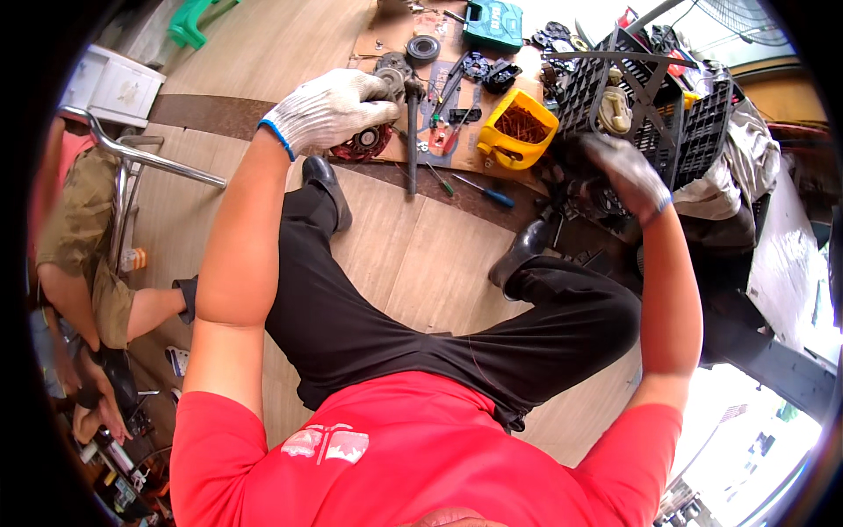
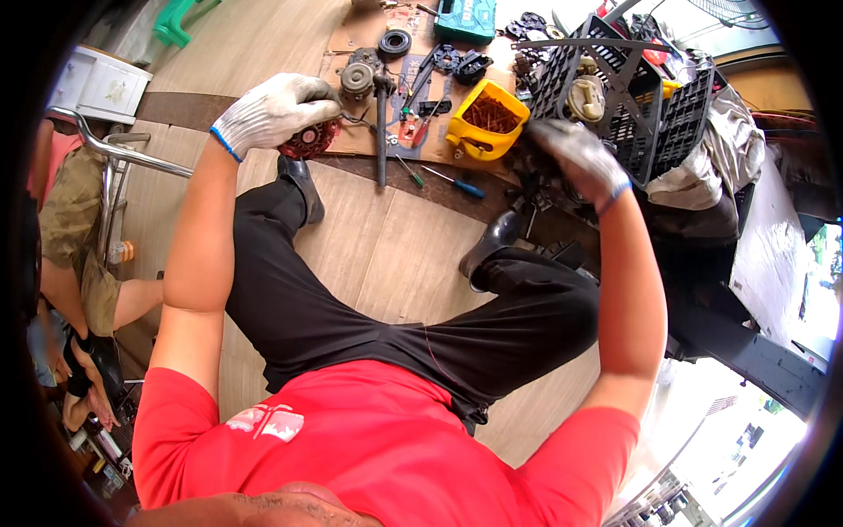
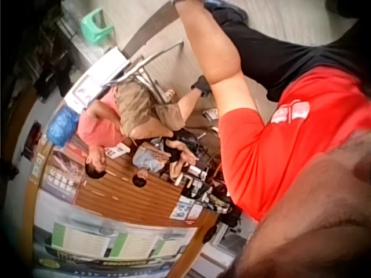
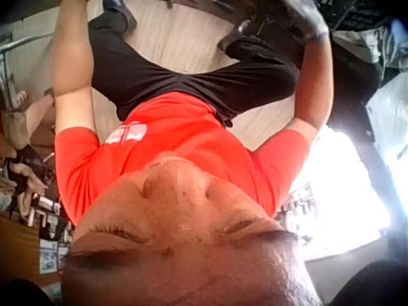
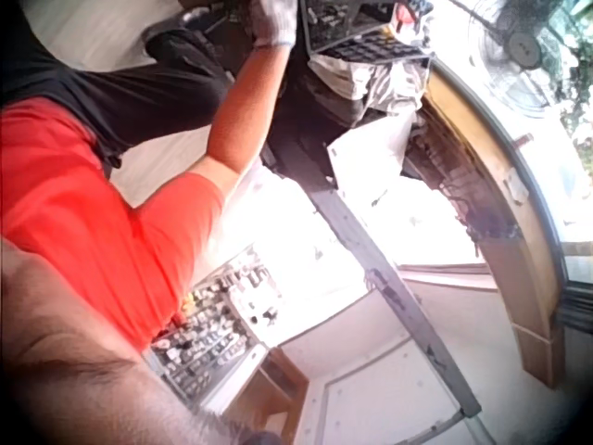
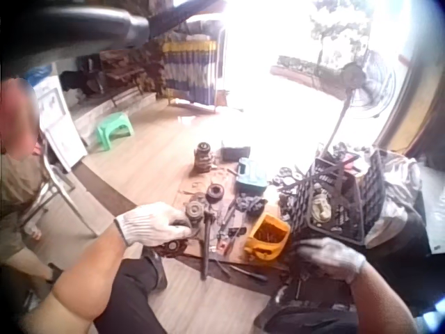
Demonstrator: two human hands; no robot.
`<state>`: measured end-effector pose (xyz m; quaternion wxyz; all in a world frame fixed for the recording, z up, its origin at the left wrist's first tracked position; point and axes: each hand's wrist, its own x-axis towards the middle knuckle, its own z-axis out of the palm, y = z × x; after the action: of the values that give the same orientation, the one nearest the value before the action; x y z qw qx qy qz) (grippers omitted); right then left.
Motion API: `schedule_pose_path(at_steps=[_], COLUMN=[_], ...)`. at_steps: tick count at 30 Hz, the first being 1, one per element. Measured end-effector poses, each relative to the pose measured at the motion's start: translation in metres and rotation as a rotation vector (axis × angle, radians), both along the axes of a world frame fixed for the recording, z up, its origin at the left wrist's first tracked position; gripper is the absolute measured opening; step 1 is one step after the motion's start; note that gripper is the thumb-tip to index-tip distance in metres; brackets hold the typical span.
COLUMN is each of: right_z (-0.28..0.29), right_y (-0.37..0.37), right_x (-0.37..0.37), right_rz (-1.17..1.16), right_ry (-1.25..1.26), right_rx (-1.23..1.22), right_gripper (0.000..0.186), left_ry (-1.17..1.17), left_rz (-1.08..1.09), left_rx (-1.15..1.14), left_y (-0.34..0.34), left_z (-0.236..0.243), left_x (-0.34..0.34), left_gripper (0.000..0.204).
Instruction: The person repairs an alternator by disassembling its components, manipulating the internal wires, and using a screwdriver and pliers while sitting on the floor.
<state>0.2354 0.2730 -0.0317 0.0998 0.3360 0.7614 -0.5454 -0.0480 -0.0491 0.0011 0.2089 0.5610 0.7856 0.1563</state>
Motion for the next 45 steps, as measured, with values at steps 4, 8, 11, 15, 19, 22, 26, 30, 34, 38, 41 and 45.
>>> schedule_pose_path(at_steps=[4,8,11,15,19,22,26,30,34,38,41,45], right_z=[-0.128,-0.281,-0.332,-0.329,-0.339,-0.333,-0.333,-0.317,-0.239,-0.114,-0.055,-0.008], right_y=[0.089,0.1,0.058,0.005,-0.012,-0.019,-0.009,0.016,0.01,-0.022,-0.054,-0.102], right_x=[-0.029,-0.029,-0.081,-0.143,-0.154,-0.157,-0.14,-0.115,-0.101,-0.087,-0.076,-0.054], right_rz=[-0.158,-0.4,-0.025,-0.026,-0.028,-0.097,-0.051,-0.028,-0.344,-0.356,-0.289,-0.191], right_ry=[-0.16,-0.205,-0.539,-0.736,-0.779,-0.762,-0.665,-0.624,-0.061,0.372,0.57,0.651], right_rx=[0.342,0.126,0.323,0.367,0.442,0.417,0.483,0.49,-0.285,-0.96,-1.063,-0.965], right_gripper=[0.048,0.06,0.063,0.065,0.061,0.055,0.044,0.04,0.031,0.035,0.046,0.058], left_ry=[-0.003,-0.011,-0.017,-0.078,-0.081,-0.06,-0.064,-0.051,-0.002,-0.01,-0.146,-0.323], left_rz=[0.07,0.037,0.086,0.173,0.136,0.119,0.087,0.069,0.06,0.014,0.017,-0.006], left_rx=[-0.098,-0.045,-0.095,-0.176,-0.15,-0.11,-0.15,-0.113,-0.047,0.003,0.009,0.121], left_y=[0.004,0.011,0.005,0.001,0.003,0.0,0.003,0.0,-0.012,-0.004,0.007,0.02], left_z=[0.003,0.005,0.002,0.01,0.011,0.007,0.012,0.011,-0.002,0.004,0.0,0.003], left_x=[-0.006,-0.009,-0.012,-0.01,-0.016,-0.019,-0.017,-0.014,-0.014,-0.006,-0.004,0.007], left_gripper=[0.037,0.035,0.034,0.032,0.029,0.028,0.028,0.029,0.036,0.049,0.06,0.065])
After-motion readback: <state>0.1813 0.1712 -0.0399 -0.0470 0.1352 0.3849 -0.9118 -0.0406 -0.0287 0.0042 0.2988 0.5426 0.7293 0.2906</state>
